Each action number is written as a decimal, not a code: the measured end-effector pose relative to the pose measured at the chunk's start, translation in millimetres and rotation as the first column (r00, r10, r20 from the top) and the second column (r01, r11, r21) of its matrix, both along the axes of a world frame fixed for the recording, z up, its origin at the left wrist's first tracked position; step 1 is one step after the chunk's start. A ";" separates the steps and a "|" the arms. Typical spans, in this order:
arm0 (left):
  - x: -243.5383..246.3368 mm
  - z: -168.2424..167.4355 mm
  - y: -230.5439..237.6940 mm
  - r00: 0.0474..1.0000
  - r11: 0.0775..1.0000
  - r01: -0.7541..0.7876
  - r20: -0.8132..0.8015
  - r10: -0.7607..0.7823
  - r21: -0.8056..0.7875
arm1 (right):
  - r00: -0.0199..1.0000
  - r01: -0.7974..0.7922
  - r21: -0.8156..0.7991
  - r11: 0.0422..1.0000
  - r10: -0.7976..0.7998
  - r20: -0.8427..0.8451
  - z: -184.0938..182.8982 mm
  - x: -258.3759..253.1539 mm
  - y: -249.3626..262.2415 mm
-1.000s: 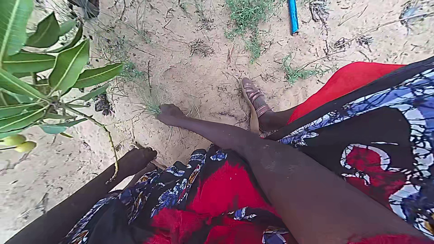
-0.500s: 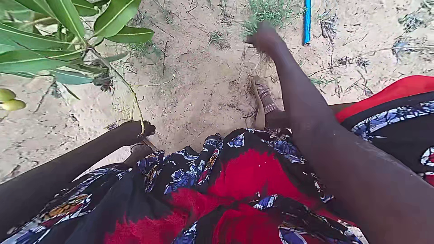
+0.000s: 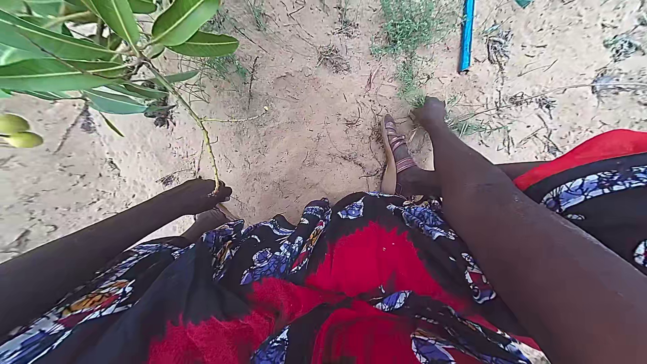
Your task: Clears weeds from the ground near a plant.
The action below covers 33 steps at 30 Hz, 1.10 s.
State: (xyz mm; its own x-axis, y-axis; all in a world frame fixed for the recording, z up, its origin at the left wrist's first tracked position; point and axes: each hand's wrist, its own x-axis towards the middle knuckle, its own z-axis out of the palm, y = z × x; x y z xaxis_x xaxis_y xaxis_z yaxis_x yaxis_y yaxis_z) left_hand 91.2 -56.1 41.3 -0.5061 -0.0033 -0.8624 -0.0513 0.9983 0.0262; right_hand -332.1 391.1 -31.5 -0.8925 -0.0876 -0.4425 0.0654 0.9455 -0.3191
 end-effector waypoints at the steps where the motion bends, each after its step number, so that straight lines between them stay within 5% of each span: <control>1: 1.5 -2.0 -2.5 1.000 1.000 -0.021 -0.014 0.021 0.017 | 0.995 0.077 -0.113 0.991 -0.083 -0.048 -2.9 -3.8 -1.3; 5: -1.9 3.9 9.8 0.997 1.000 -0.005 0.071 0.007 -0.020 | 0.912 0.326 -0.525 0.786 -0.408 -0.046 -27.9 -11.8 -11.0; 8: -0.3 1.5 14.0 0.993 0.999 0.022 0.114 -0.017 -0.044 | 0.829 0.453 -0.600 0.660 -0.560 0.010 -34.5 -13.3 -22.9; 12: 2.7 -1.2 14.5 0.996 1.000 0.017 0.086 -0.015 -0.026 | 0.777 0.544 -0.563 0.622 -0.627 0.057 -18.0 0.9 -51.2; 15: 5.8 -2.4 14.0 0.993 0.998 0.056 0.107 -0.055 -0.006 | 0.854 0.443 -0.599 0.667 -0.516 0.056 12.8 36.3 -99.2; 18: 4.9 -0.3 20.2 0.982 0.997 0.078 0.171 -0.078 0.003 | 0.985 0.154 -0.658 0.737 -0.171 0.039 57.5 82.4 -175.5; 21: -19.5 18.4 40.3 0.950 0.994 0.079 0.308 -0.053 -0.071 | 0.994 -0.001 -0.648 0.762 0.072 0.083 89.0 114.1 -221.0; 24: -32.3 26.1 46.7 0.969 0.994 0.066 0.242 -0.043 -0.087 | 0.978 -0.187 -0.459 0.868 0.210 -0.002 100.4 97.2 -208.0; 26: -25.9 23.5 45.5 0.988 0.999 0.017 0.152 -0.012 -0.036 | 0.985 -0.172 -0.309 0.936 0.157 -0.072 98.5 64.8 -177.0; 30: -2.7 8.9 32.6 0.991 0.998 -0.047 0.130 0.040 0.050 | 0.966 0.144 -0.180 0.973 -0.178 -0.189 88.4 -0.8 -87.7; 33: 23.1 -8.4 7.7 0.988 0.996 -0.081 0.139 0.074 0.046 | 0.894 0.448 -0.239 0.862 -0.434 0.109 111.4 5.9 -56.9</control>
